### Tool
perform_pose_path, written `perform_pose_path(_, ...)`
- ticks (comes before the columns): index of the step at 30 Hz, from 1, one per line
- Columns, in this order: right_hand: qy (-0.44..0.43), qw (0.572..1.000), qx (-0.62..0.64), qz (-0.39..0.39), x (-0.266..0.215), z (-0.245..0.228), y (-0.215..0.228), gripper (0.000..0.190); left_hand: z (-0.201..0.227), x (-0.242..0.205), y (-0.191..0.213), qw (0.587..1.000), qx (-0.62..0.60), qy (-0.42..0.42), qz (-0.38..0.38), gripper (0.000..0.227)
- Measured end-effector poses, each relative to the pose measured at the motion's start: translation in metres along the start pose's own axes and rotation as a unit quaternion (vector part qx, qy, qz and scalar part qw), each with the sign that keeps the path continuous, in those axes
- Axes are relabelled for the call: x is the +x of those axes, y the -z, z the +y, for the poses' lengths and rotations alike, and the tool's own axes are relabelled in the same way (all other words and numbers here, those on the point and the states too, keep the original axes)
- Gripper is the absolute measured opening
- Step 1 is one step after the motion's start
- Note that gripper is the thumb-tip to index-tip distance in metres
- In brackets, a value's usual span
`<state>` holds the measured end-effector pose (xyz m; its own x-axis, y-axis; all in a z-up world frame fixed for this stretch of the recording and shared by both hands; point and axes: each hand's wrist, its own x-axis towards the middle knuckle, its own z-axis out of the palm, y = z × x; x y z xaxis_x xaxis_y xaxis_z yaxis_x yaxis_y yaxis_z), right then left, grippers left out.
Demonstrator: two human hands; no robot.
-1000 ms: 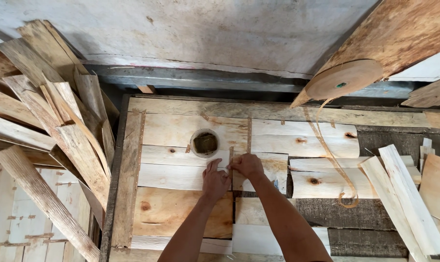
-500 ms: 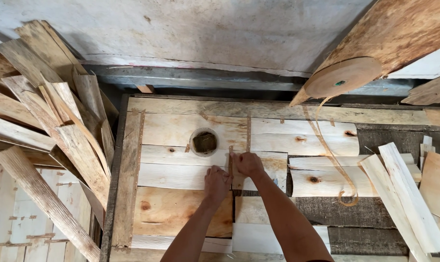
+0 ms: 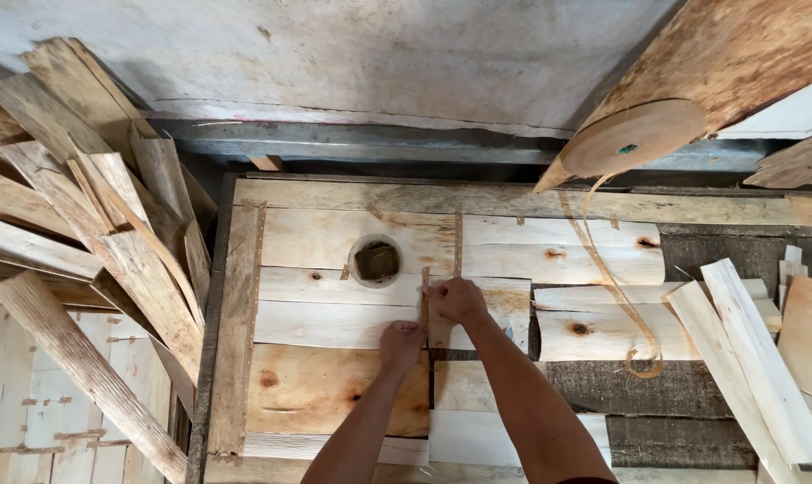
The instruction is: Cutting thin strips of wood to size using a utility knife while assembling a wood panel.
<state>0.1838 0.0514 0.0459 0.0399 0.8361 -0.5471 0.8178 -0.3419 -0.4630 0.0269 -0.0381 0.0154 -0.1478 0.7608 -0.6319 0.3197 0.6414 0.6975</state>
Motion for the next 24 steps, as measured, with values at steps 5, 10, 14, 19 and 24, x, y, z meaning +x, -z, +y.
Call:
perform_pose_path(5,0.023,0.999,0.024,-0.015,-0.002,0.000,0.002,0.060,-0.005,0.000,0.003,0.999,0.006,0.024,0.025,0.036)
perform_pose_path(10,0.013,0.999,-0.018,-0.045,0.005,0.005,-0.003,0.068,-0.003,-0.001,0.002,1.000,-0.003,-0.009,0.001,0.030)
perform_pose_path(14,0.029,0.999,-0.035,-0.030,0.011,0.013,-0.009,0.065,0.004,-0.003,0.002,0.999,0.035,-0.007,0.011,0.029)
perform_pose_path(19,0.009,0.998,-0.043,-0.046,0.010,0.008,-0.008,0.064,0.010,-0.008,0.003,0.998,0.059,0.000,0.021,0.028)
perform_pose_path(24,-0.006,0.999,-0.032,-0.018,0.017,0.012,-0.018,0.056,0.039,-0.030,0.008,0.996,0.082,0.015,0.027,0.029)
